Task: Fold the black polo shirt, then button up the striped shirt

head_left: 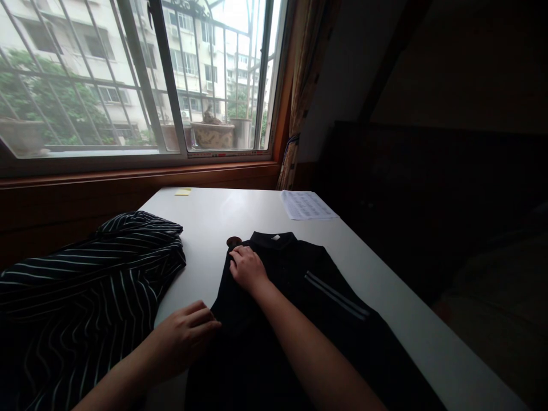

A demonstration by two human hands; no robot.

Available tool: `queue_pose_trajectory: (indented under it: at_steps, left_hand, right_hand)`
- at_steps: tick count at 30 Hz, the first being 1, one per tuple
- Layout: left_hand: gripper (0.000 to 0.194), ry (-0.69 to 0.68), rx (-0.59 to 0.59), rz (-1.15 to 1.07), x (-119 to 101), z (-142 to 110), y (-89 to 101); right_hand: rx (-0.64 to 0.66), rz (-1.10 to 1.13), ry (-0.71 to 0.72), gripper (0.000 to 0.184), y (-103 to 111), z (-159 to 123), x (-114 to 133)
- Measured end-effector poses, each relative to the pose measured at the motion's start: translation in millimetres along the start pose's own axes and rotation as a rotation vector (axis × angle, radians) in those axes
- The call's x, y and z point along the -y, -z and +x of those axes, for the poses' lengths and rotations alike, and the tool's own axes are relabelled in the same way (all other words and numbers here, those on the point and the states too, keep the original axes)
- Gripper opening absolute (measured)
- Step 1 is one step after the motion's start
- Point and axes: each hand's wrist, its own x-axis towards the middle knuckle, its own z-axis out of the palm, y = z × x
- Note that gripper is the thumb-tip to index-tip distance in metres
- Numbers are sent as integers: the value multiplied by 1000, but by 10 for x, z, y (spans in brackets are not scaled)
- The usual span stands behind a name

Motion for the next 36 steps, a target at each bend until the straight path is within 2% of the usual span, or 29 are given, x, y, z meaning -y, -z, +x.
queue_pose_trajectory:
  at_steps: [6, 10, 13, 17, 20, 22, 26, 31, 36]
  left_hand:
    - [36, -4, -40, 28, -23, 20, 4]
    - [37, 13, -45, 44, -50, 34, 11]
    - [38, -7, -56, 58, -38, 33, -17]
    - [39, -38, -108, 93, -25, 56, -67]
    - [38, -40, -125, 132, -53, 98, -93]
    - [39, -38, -115, 156, -75, 122, -114]
    - [46, -22, -94, 150, -95, 135, -180]
    - [50, 0, -100, 139, -171, 165, -245]
    - [53, 4, -2, 167, -299, 311, -145]
  right_hand:
    - [-10, 32, 6, 25, 15, 18, -18]
    - [-38, 38, 5, 20, 172, 38, -109]
    - [-104, 4, -58, 24, 395, 25, -378]
    - [-202, -98, -248, 31, 681, -107, -1004]
    - [-215, -175, -378, 29, 772, -302, -1468]
    - [-188, -203, -404, 23, 768, -438, -1687]
    - [-138, -224, -381, 24, 708, -602, -1931]
    - [-108, -237, -370, 28, 709, -647, -2127]
    - [-95, -257, -363, 30, 725, -680, -2235]
